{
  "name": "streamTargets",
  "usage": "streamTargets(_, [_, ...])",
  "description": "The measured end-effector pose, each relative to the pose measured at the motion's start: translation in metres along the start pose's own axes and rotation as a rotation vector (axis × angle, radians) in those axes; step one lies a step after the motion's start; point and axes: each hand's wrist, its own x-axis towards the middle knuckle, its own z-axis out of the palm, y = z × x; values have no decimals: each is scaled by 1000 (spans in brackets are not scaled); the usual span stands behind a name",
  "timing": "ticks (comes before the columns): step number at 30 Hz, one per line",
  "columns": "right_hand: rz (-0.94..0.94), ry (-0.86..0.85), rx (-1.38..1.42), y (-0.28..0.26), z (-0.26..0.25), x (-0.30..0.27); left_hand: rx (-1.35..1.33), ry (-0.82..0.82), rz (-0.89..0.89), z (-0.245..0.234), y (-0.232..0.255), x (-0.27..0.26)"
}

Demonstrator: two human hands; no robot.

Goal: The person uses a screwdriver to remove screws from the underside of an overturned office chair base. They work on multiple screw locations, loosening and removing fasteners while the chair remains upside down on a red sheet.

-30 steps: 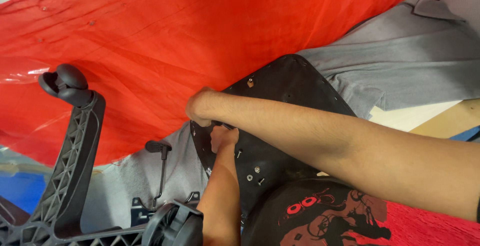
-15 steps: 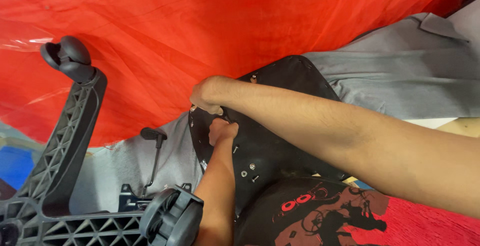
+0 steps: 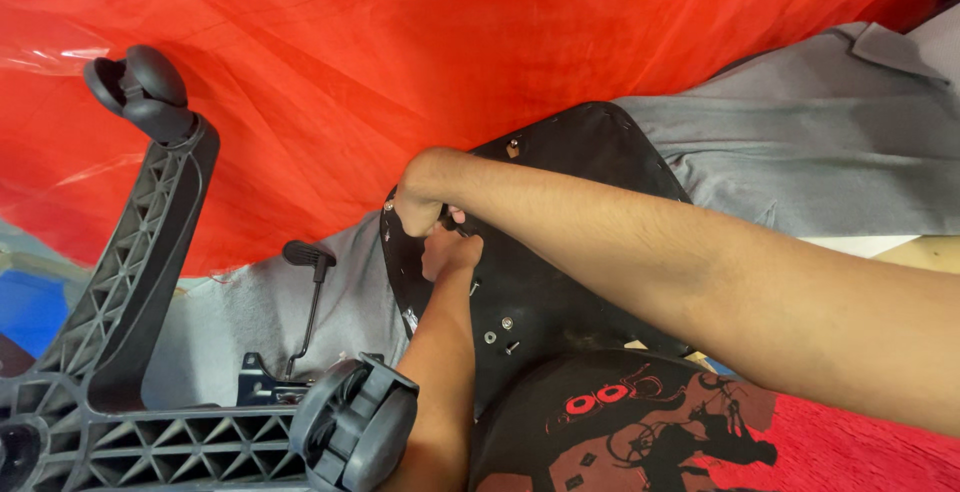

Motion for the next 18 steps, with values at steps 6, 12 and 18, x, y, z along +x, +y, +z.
streamTargets(6, [98,-2,45,-19,4,-20,-20,32,31,13,-11,13])
streamTargets(12, [58,-6,44,-32,11,-32,-104,11,-14,25,-17,21])
streamTargets(18, [-67,-14,130,-26,11,-22,48,59,38,30,-20,25])
